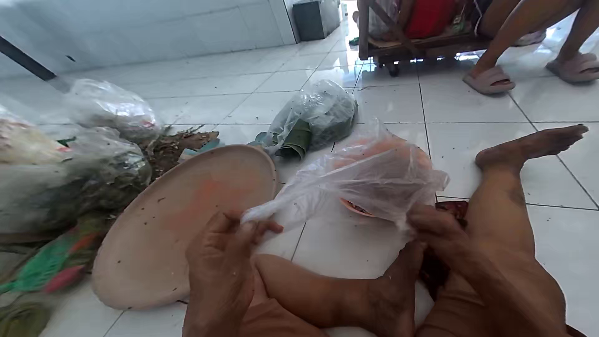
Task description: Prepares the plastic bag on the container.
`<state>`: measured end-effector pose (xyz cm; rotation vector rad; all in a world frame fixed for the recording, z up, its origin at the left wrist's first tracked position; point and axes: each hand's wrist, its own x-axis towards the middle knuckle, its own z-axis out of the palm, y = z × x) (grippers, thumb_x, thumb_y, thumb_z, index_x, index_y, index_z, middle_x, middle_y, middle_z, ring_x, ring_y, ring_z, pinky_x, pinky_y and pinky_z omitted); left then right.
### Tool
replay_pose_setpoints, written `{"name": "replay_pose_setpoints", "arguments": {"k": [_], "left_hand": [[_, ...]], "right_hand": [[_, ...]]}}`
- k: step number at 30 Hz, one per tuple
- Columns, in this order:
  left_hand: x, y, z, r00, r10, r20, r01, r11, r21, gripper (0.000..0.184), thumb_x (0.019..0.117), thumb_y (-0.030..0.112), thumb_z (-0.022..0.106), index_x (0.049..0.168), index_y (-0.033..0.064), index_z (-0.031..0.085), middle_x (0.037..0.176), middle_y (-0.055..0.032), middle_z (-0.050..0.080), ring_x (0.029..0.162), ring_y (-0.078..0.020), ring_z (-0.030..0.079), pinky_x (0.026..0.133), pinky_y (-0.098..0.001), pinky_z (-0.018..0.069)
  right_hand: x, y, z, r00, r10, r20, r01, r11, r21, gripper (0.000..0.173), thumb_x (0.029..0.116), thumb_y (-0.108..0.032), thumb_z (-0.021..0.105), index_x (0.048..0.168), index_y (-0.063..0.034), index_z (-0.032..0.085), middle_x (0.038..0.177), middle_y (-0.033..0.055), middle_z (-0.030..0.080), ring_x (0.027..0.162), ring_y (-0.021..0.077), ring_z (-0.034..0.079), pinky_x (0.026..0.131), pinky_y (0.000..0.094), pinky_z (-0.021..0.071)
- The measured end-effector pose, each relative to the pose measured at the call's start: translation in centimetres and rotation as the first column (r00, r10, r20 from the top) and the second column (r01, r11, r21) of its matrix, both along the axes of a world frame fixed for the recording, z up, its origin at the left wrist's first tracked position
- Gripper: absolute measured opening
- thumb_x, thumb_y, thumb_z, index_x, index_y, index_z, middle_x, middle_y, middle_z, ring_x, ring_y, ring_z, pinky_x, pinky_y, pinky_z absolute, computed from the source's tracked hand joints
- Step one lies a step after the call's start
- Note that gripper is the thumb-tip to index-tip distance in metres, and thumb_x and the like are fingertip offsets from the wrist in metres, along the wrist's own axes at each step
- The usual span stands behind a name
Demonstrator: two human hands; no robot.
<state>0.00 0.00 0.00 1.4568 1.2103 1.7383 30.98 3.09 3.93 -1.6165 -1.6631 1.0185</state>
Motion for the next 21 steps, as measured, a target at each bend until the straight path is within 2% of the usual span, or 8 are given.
{"name": "replay_pose_setpoints", "arguments": {"k": [1,3,6,8,10,13,18,21], "left_hand": [[-0.3,-0.1,-0.1,0.997,0.002,-0.073,-0.002,1.0,0.005,0.004,0.0961,0.027,0.066,0.097,0.0305,0.069,0.086,0.0116,0.073,0.078,-0.0035,0.07,0.074,-0.0214,0.0594],[-0.7,-0.3,-0.1,0.975,-0.011,-0.22,0.01,1.0,-0.004,0.01,0.094,0.039,0.069,0.099,0.0306,0.068,0.085,0.0115,0.072,0.075,-0.003,0.069,0.07,-0.0198,0.0586],[0.6,-1.1,-0.1,0.812,-0.051,-0.581,0.013,0.998,-0.069,0.023,0.0998,0.039,0.06,0.102,0.0177,0.066,0.085,0.0064,0.069,0.075,-0.002,0.065,0.067,-0.0206,0.0557],[4.1,-1.9,-0.3,0.617,-0.125,-0.777,0.056,0.992,-0.115,0.023,0.0973,0.018,0.059,0.106,0.0,0.07,0.09,-0.0115,0.071,0.08,-0.0199,0.07,0.072,-0.0385,0.0583],[7.8,-2.0,-2.3,0.521,-0.227,-0.823,0.188,0.971,-0.149,0.021,0.0924,0.011,0.064,0.106,-0.0026,0.071,0.092,-0.0168,0.073,0.083,-0.0309,0.072,0.073,-0.0493,0.0571],[9.8,-1.7,-4.1,0.581,-0.348,-0.736,0.338,0.926,-0.171,0.022,0.0914,0.008,0.064,0.108,-0.0056,0.068,0.097,-0.0195,0.071,0.087,-0.0326,0.071,0.076,-0.048,0.0556],[8.1,-1.1,-5.2,0.716,-0.303,-0.629,0.329,0.941,-0.078,0.024,0.098,0.01,0.056,0.113,-0.0067,0.064,0.1,-0.0189,0.068,0.086,-0.0165,0.067,0.078,-0.0249,0.0556],[9.0,-1.3,-5.3,0.754,-0.341,-0.562,0.383,0.923,-0.046,0.024,0.0994,0.011,0.055,0.11,-0.0083,0.062,0.096,-0.0188,0.067,0.083,-0.0131,0.065,0.077,-0.021,0.0542]], "right_hand": [[1.5,0.7,-4.0,0.971,0.048,-0.233,0.0,0.979,0.202,0.013,0.0875,0.013,0.061,0.078,0.0059,0.065,0.066,0.0085,0.06,0.058,0.0079,0.054,0.059,0.0183,0.049],[3.9,2.9,-10.1,0.797,0.245,-0.551,0.021,0.902,0.432,0.021,0.091,-0.002,0.056,0.085,-0.0115,0.075,0.078,-0.0053,0.067,0.066,-0.0005,0.059,0.061,0.0167,0.052],[3.9,3.2,-10.5,0.619,0.313,-0.72,0.084,0.885,0.457,0.018,0.095,-0.015,0.062,0.09,-0.0174,0.078,0.089,-0.0045,0.071,0.078,0.002,0.064,0.07,0.0202,0.0555],[2.7,2.7,-10.2,0.516,0.317,-0.796,0.095,0.902,0.42,0.013,0.0945,-0.019,0.067,0.09,-0.0178,0.079,0.092,-0.0033,0.072,0.083,0.004,0.067,0.074,0.0216,0.0575],[1.9,2.6,-10.1,0.433,0.319,-0.843,0.102,0.912,0.397,0.011,0.0933,-0.018,0.069,0.09,-0.0169,0.079,0.093,-0.002,0.073,0.086,0.0059,0.068,0.077,0.0236,0.0586],[2.8,2.6,-9.5,0.394,0.331,-0.857,0.139,0.901,0.412,0.012,0.0941,-0.02,0.068,0.092,-0.018,0.079,0.094,-0.0017,0.074,0.091,0.0081,0.069,0.083,0.0268,0.0586],[5.7,3.4,-8.5,0.305,0.358,-0.882,0.269,0.856,0.441,0.015,0.099,-0.02,0.063,0.098,-0.0171,0.078,0.099,-0.0022,0.074,0.098,0.0104,0.07,0.093,0.0313,0.0579],[4.6,3.4,-8.1,0.321,0.356,-0.878,0.256,0.859,0.443,0.014,0.0987,-0.018,0.063,0.097,-0.0174,0.077,0.097,-0.0025,0.073,0.094,0.0087,0.07,0.088,0.0276,0.0587]]}}
